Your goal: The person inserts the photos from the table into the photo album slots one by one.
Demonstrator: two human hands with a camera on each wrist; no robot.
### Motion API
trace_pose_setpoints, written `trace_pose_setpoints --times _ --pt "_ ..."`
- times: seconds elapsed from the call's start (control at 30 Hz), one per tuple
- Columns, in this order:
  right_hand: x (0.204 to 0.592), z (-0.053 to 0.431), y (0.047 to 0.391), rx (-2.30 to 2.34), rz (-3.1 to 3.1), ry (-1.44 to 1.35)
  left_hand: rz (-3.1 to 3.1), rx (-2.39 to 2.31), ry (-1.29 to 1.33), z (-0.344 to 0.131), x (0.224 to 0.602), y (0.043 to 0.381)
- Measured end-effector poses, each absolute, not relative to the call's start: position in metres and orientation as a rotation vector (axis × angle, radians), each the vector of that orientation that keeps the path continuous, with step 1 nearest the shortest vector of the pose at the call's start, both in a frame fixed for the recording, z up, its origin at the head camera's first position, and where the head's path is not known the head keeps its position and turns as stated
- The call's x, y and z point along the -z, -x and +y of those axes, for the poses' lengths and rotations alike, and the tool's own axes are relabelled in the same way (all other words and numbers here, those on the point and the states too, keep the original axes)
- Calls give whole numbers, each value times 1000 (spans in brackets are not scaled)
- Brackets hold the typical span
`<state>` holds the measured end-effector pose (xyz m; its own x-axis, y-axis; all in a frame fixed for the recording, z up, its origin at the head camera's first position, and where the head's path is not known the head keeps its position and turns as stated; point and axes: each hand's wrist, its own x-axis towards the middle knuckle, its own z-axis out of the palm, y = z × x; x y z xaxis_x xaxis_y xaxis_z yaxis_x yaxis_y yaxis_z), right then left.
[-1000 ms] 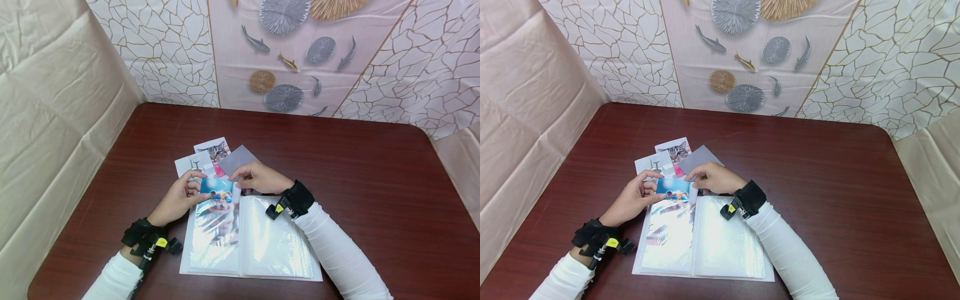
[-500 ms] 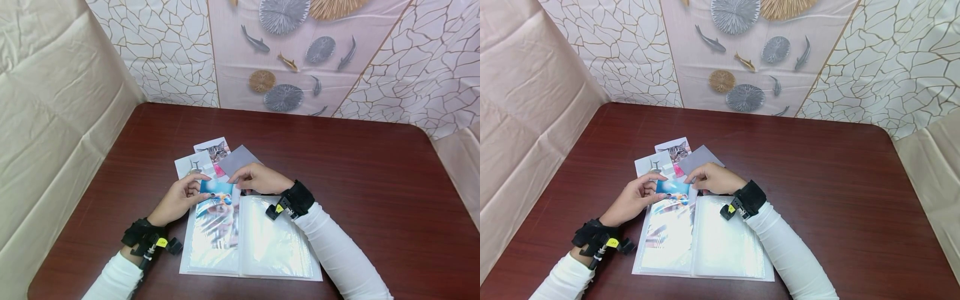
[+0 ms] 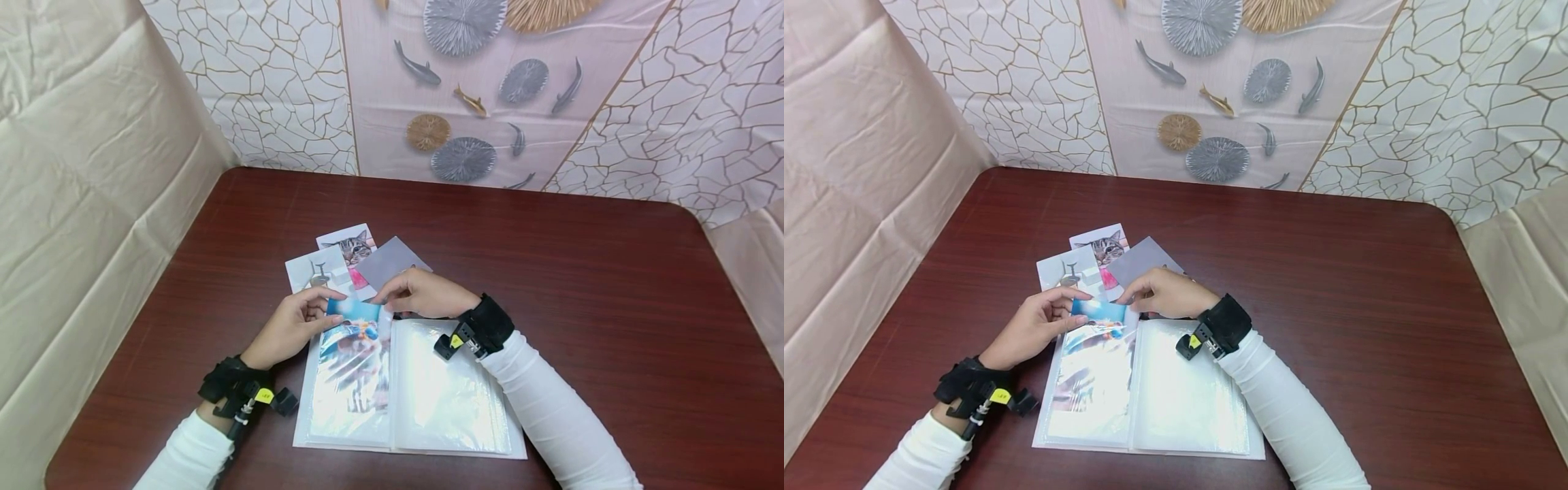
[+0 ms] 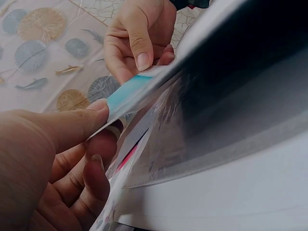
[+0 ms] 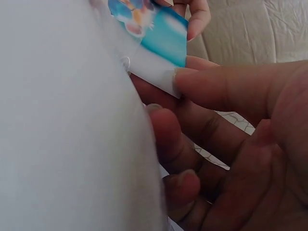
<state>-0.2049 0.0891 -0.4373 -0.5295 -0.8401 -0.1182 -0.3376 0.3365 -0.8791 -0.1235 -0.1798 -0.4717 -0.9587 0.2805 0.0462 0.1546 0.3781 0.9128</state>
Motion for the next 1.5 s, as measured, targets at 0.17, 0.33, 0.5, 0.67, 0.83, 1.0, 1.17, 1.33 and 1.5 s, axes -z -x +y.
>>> trace_pose_setpoints --times 0.17,0.33,0.5,0.67,0.83,1.0,1.17,1.33,1.5 --pt "438 88 205 1093 2053 1058 2521 -1638 -406 -180 473 124" --pt "437 89 203 1054 2087 1103 2536 -1629 -417 -180 473 124" --pt "435 88 202 1038 2104 1130 2540 -1628 -429 -180 474 124" --pt "433 88 201 1040 2099 1121 2549 -1612 -438 -180 474 124" --pt "433 89 201 1060 2081 1097 2557 -1597 -432 -180 474 124" --pt "432 89 201 1071 2072 1072 2554 -1594 -425 -181 473 123" --pt "431 90 201 1080 2066 1047 2558 -1587 -426 -181 473 123" --pt "430 90 201 1073 2062 1033 2567 -1564 -430 -182 473 123" --pt "430 89 201 1064 2059 1028 2565 -1549 -431 -181 473 123"
